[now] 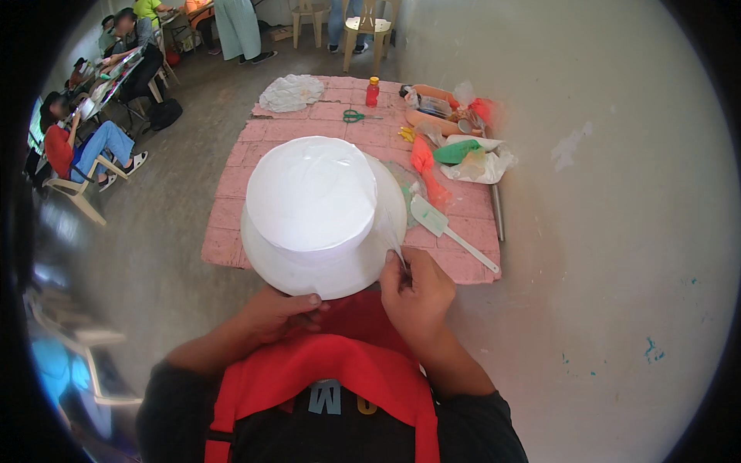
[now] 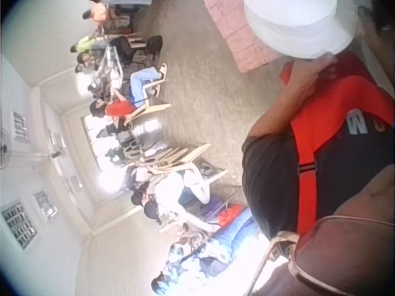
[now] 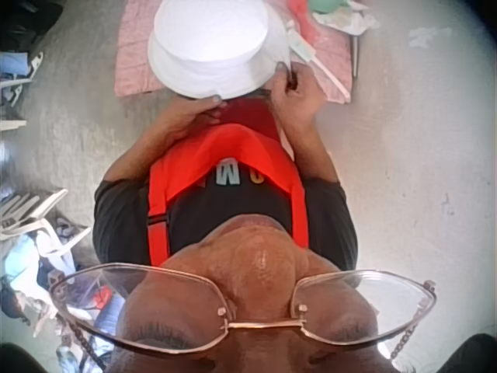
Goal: The person smooths the sides of a white cake on a rotating stand using a plastic scraper. They rotate the stand with one hand while holding the scraper against the cake with the other, repeatedly scraping to even the surface.
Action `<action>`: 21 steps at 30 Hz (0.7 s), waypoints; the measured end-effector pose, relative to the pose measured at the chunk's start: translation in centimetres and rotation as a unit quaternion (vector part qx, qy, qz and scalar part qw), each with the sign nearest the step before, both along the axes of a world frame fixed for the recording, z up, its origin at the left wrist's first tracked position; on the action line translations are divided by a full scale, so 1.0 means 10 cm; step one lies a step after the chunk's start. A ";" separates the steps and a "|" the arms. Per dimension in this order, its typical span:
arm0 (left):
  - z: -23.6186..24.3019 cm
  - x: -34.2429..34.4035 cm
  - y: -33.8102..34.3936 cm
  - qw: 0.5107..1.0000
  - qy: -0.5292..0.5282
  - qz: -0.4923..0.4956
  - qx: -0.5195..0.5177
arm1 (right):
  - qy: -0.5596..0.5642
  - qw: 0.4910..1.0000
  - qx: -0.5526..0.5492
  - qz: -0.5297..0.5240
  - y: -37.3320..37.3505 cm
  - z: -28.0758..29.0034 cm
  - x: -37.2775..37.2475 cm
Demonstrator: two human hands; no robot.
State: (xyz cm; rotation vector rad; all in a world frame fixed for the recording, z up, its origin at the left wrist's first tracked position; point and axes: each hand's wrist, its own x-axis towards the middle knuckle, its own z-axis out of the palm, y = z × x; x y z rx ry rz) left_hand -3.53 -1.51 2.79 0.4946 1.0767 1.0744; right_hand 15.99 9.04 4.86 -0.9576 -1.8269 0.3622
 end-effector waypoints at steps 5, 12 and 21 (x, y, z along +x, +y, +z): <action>-0.15 -0.05 -0.02 1.000 0.013 -0.004 0.025 | -0.018 0.999 0.014 -0.034 0.13 0.17 -0.01; -0.03 -0.47 -0.18 0.997 -0.012 0.048 0.052 | 0.056 0.996 -0.063 0.004 0.52 0.11 -0.08; 0.01 -0.51 -0.11 0.985 -0.068 0.126 0.093 | 0.042 0.997 -0.071 0.014 0.49 0.05 -0.17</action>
